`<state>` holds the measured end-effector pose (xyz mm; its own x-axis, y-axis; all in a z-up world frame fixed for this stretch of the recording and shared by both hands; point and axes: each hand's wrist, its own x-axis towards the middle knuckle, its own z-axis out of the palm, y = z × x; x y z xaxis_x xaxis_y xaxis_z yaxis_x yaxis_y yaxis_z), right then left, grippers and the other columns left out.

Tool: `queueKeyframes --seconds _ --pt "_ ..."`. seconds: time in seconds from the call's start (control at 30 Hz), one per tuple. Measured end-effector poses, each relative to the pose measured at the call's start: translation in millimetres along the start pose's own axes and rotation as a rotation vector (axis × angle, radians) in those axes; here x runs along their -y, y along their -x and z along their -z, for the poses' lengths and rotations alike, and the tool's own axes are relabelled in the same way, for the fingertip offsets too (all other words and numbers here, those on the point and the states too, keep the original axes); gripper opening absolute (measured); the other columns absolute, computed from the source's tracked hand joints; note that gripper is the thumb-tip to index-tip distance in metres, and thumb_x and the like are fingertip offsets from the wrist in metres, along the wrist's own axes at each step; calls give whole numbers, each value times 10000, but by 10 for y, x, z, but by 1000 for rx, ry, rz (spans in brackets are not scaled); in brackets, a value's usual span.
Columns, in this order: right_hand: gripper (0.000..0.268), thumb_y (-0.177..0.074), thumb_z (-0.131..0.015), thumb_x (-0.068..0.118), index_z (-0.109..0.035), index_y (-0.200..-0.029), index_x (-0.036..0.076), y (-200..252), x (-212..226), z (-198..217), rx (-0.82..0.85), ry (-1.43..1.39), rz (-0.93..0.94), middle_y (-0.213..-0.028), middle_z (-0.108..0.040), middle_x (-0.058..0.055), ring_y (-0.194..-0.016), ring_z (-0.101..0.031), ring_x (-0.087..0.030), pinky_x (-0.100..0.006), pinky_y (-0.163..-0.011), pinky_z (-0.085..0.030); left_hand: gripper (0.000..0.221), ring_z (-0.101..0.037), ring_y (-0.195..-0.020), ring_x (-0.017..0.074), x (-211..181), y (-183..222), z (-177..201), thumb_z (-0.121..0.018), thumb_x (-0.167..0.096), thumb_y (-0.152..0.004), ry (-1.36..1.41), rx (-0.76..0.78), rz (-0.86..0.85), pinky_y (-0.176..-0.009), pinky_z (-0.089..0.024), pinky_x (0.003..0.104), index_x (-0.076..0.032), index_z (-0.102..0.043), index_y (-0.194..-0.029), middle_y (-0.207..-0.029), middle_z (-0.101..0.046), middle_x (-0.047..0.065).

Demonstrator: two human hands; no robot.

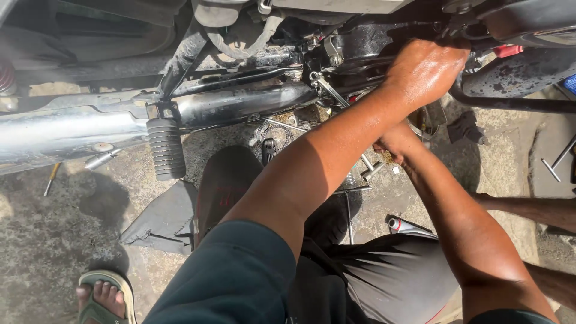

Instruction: Repairing or maintaining motorcycle components using hand tools in an outdoor environment.

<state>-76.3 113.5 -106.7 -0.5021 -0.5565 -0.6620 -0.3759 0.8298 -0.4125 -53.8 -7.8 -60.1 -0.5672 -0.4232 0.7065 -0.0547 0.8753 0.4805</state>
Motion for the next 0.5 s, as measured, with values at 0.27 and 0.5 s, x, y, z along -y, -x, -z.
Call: queueKeyframes --seconds 0.27,0.5 --pt "243 -790 -648 145 -473 -626 104 142 120 218 -57 -43 -44 -524 -380 7 -423 -332 -125 -337 -376 -122 40 -744 -616 257 12 19 -83 -671 -139 -751 37 -78 -16 -548 -578 413 -129 -710 -752 -644 -719 80" --pt "321 -846 -655 215 -434 -628 136 223 106 -33 -33 -66 -28 -545 -383 29 -451 -325 -105 -314 -386 -138 43 -745 -607 237 -8 3 -79 -675 -99 -726 -19 -97 -12 -516 -574 384 -112 -707 -751 -645 -716 86"
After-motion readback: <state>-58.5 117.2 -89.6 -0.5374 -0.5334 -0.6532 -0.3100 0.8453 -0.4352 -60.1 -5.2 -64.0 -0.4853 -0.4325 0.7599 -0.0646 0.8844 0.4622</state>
